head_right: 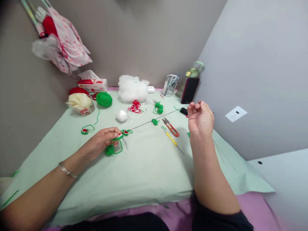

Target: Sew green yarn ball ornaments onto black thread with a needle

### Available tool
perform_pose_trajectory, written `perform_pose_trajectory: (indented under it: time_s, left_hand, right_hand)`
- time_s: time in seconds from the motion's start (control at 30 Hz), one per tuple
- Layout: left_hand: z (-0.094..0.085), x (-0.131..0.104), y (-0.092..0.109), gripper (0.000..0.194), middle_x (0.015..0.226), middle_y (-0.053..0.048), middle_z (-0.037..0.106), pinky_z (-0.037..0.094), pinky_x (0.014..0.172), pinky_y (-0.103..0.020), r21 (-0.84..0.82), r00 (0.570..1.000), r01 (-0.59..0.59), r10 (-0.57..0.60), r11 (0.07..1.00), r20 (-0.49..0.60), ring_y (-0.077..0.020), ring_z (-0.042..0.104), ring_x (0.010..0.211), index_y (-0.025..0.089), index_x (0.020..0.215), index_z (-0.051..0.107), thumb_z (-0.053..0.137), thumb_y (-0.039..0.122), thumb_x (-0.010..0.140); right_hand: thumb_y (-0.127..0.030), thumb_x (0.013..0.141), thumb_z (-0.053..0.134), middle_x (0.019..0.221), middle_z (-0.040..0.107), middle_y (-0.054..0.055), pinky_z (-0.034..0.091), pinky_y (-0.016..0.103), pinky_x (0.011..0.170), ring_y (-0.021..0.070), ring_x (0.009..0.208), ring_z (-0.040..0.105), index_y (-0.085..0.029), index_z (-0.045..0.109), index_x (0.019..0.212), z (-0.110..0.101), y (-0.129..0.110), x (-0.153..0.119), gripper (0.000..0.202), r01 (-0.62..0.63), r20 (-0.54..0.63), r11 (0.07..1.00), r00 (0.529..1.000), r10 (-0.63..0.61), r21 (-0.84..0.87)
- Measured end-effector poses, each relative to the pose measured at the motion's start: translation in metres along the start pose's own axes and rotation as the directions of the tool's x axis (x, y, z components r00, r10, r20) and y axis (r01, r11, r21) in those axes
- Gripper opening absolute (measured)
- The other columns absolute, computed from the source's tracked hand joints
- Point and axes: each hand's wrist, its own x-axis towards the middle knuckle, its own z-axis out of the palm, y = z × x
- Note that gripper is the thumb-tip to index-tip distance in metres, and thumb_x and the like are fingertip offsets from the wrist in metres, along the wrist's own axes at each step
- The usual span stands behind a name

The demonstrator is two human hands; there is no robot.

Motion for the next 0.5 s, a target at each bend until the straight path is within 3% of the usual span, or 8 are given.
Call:
perform_pose_trajectory:
  time_s: [0.23, 0.5]
  left_hand:
    - [0.0, 0.001, -0.001, 0.023, 0.066, 0.003, 0.048, 0.031, 0.057, -0.026, 0.032, 1.0, -0.004, 0.005, 0.999, -0.003, -0.0121, 0.05, 0.061, 0.018, 0.075, 0.061, 0.07, 0.038, 0.079]
    - [0.0, 0.002, 0.001, 0.022, 0.067, 0.003, 0.048, 0.032, 0.057, -0.027, 0.036, 1.0, -0.005, 0.005, 0.999, -0.012, -0.0119, 0.05, 0.061, 0.018, 0.075, 0.062, 0.07, 0.038, 0.078]
  right_hand:
    - [-0.006, 0.102, 0.037, 0.057, 0.046, -0.005, 0.054, 0.016, 0.059, 0.0079, 0.06, 0.062, -0.013, 0.053, 0.072, -0.004, -0.004, 0.011, 0.035, 0.044, -0.139, 0.999, 0.989, -0.042, 0.011]
    - [-0.005, 0.101, 0.038, 0.058, 0.045, -0.005, 0.052, 0.017, 0.062, 0.0073, 0.06, 0.061, -0.014, 0.053, 0.07, -0.006, -0.003, 0.018, 0.036, 0.052, -0.208, 0.999, 0.977, -0.052, -0.006]
